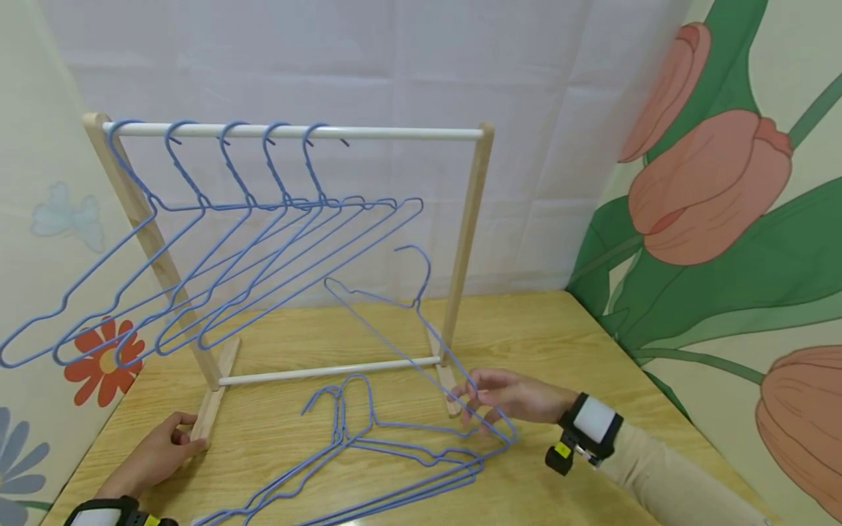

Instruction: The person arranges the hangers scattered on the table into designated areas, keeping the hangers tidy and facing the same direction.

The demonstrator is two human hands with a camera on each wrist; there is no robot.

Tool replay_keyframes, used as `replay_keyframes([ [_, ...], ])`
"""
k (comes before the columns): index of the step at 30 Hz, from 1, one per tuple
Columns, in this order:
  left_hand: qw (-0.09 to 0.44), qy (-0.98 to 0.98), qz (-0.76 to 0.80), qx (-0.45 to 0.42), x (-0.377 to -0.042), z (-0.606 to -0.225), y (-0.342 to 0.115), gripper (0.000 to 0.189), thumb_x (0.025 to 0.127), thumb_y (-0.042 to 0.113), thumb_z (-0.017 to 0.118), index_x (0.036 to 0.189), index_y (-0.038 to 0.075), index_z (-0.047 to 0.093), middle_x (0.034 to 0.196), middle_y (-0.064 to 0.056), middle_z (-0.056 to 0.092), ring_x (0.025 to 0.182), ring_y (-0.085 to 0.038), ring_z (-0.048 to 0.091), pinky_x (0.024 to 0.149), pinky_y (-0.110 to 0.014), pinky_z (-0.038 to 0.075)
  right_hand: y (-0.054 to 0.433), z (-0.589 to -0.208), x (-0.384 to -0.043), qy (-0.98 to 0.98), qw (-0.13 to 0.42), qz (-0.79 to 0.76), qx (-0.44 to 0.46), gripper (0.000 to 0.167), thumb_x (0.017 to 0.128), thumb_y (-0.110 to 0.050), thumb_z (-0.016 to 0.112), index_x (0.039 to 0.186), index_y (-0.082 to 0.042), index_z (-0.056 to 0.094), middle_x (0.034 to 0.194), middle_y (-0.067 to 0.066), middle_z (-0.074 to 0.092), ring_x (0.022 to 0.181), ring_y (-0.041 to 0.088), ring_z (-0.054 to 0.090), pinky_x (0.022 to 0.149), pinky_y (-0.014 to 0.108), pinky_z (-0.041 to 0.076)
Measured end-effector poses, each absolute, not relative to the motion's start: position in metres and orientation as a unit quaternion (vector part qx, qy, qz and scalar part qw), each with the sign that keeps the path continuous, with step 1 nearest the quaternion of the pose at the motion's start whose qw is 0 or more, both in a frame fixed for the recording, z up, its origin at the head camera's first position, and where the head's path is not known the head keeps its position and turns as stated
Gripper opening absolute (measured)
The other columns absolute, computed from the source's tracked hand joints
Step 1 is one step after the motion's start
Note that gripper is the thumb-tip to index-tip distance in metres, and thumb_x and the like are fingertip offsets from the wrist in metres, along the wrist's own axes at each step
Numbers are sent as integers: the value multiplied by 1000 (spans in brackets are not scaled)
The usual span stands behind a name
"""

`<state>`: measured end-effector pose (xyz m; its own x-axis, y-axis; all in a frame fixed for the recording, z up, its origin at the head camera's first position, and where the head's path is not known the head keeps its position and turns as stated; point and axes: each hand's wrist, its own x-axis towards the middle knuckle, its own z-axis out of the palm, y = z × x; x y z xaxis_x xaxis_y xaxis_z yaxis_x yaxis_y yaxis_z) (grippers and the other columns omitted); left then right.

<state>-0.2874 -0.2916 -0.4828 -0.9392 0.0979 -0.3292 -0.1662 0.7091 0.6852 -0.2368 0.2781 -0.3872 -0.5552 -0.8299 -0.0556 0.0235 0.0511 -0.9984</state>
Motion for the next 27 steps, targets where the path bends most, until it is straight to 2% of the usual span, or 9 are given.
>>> replay_keyframes([
  [5, 170, 907, 386, -13, -289, -485, -293, 58, 99, 22, 65, 132, -15, 36, 92, -15, 46, 82, -26, 47, 70, -36, 38, 277, -387, -236, 639, 325, -623, -314, 25, 110, -7, 34, 121, -16, 53, 147, 11, 42, 125, 30, 54, 97, 58, 47],
  [11, 170, 905, 389, -15, -291, -489, -294, 58, 99, 23, 66, 132, -15, 37, 92, -14, 46, 82, -26, 48, 69, -36, 38, 270, -386, -234, 638, 284, -647, -306, 25, 109, -5, 34, 119, -14, 56, 144, 12, 41, 118, 23, 58, 93, 51, 52],
  [17, 169, 905, 389, -16, -291, -489, -294, 57, 98, 22, 66, 132, -14, 37, 92, -15, 47, 82, -26, 48, 69, -36, 38, 265, -390, -234, 631, 259, -673, -286, 26, 110, -7, 36, 119, -17, 58, 138, 2, 48, 116, 19, 58, 93, 48, 51],
  [23, 168, 907, 386, -16, -290, -489, -294, 58, 98, 23, 66, 133, -14, 37, 93, -15, 47, 82, -27, 48, 69, -36, 38, 259, -394, -233, 631, 215, -692, -277, 22, 109, -5, 37, 120, -9, 55, 128, 3, 51, 113, 18, 57, 92, 48, 52],
  [27, 167, 906, 389, -15, -290, -489, -294, 58, 98, 22, 66, 132, -15, 37, 92, -15, 47, 82, -27, 48, 70, -36, 38, 254, -392, -233, 634, 198, -692, -283, 21, 109, -4, 38, 115, -12, 57, 118, 5, 51, 109, 17, 58, 91, 47, 54],
])
